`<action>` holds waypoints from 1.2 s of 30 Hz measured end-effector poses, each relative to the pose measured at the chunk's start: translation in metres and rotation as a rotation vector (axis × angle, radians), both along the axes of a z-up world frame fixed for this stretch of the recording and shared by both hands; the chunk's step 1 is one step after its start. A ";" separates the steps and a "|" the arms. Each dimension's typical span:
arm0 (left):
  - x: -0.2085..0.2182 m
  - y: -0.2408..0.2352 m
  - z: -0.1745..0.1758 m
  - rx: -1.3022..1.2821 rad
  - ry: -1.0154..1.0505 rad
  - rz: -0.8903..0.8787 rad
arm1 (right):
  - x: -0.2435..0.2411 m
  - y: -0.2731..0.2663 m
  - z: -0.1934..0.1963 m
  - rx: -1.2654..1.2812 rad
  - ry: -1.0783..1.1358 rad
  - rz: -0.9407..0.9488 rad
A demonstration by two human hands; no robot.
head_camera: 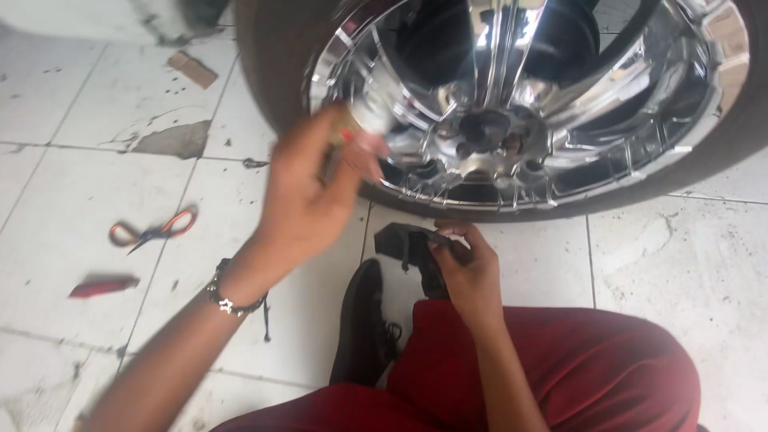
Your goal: The person applies a substance from a tube onto a car wheel rim and wipes it with a black cloth. They repeatedly apply the substance and wipe different sections of the chrome rim while sitting on the floor.
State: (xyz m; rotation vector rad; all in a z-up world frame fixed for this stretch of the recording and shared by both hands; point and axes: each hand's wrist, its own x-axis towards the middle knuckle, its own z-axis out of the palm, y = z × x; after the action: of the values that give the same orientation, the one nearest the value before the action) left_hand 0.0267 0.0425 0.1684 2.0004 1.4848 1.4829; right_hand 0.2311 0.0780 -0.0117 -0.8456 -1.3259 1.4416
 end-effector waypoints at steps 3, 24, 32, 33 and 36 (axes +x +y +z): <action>-0.002 0.034 -0.014 -0.047 -0.064 -0.242 | -0.019 0.032 0.010 -0.197 -0.196 -0.134; -0.069 0.007 -0.116 0.061 -0.756 0.106 | -0.098 0.066 0.056 1.049 -1.241 -0.357; -0.089 0.019 -0.189 -0.070 -0.856 0.225 | -0.160 0.081 0.026 0.678 -1.349 -0.164; -0.090 0.020 -0.189 -0.053 -0.845 0.219 | -0.176 0.082 0.025 0.581 -1.317 -0.143; -0.091 0.020 -0.181 -0.066 -0.823 0.254 | -0.212 0.087 -0.011 0.550 -1.262 -0.133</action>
State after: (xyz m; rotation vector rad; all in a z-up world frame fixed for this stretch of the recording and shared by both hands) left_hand -0.0643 0.0626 -0.0124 0.9509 1.3836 1.9732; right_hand 0.0186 0.1650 -0.0227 -1.4763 -2.3429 0.2434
